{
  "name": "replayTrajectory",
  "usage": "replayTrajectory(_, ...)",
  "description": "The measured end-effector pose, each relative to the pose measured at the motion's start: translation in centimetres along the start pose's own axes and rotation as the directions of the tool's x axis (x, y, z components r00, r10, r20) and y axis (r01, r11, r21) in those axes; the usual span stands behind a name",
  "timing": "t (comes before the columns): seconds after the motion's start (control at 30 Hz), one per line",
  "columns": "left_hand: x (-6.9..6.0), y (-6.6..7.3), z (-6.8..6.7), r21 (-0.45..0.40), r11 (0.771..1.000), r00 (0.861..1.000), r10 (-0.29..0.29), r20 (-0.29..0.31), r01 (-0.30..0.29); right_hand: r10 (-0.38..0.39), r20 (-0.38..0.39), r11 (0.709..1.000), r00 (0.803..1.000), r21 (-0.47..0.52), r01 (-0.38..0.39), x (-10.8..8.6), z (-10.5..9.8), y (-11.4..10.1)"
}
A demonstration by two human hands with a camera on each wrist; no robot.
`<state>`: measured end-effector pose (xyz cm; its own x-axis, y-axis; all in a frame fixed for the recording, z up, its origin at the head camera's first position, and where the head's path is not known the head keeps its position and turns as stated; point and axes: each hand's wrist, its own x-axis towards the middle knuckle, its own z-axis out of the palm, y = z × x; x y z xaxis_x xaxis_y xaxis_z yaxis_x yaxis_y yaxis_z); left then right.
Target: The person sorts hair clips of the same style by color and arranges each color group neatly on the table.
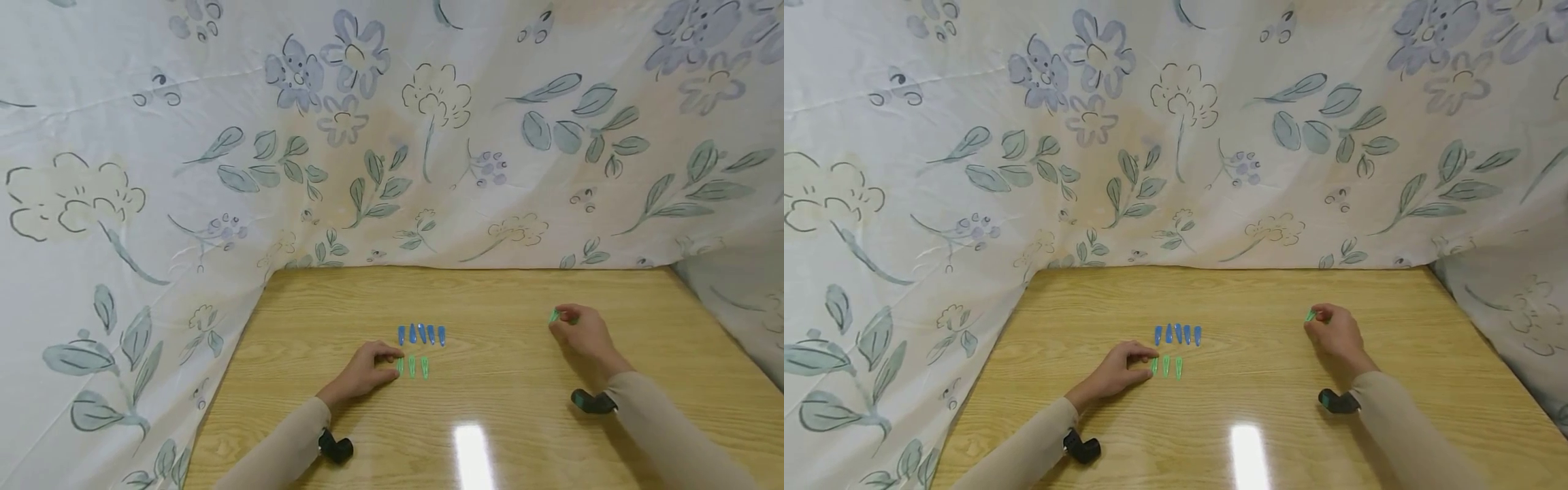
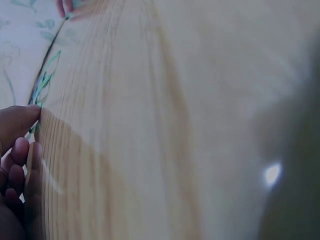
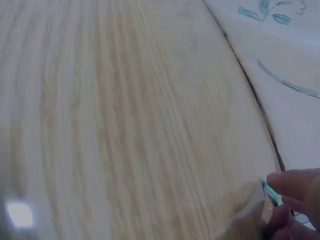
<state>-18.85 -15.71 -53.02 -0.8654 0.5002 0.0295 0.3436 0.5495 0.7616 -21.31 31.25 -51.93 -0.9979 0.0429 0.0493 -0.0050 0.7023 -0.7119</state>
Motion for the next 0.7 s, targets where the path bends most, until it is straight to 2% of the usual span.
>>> replayTrajectory(0.13,0.10,0.15,-0.01,-0.001,1.000,1.000,-0.014,0.003,0.014,0.007,-0.031,0.997,0.999,-0.079,-0.010,0.29,0.18,-0.26)
replayTrajectory(0.33,0.26,0.06,0.07,0.017,1.000,1.000,-0.010,0.004,0.010,0.032,-0.031,0.987,0.999,-0.158,-0.036,0.53,0.21,-0.52)
replayTrajectory(0.7,0.10,-0.02,0.10,0.019,1.000,1.000,-0.017,-0.003,0.017,0.010,0.044,0.991,0.999,-0.135,-0.004,1.07,-0.12,-0.48)
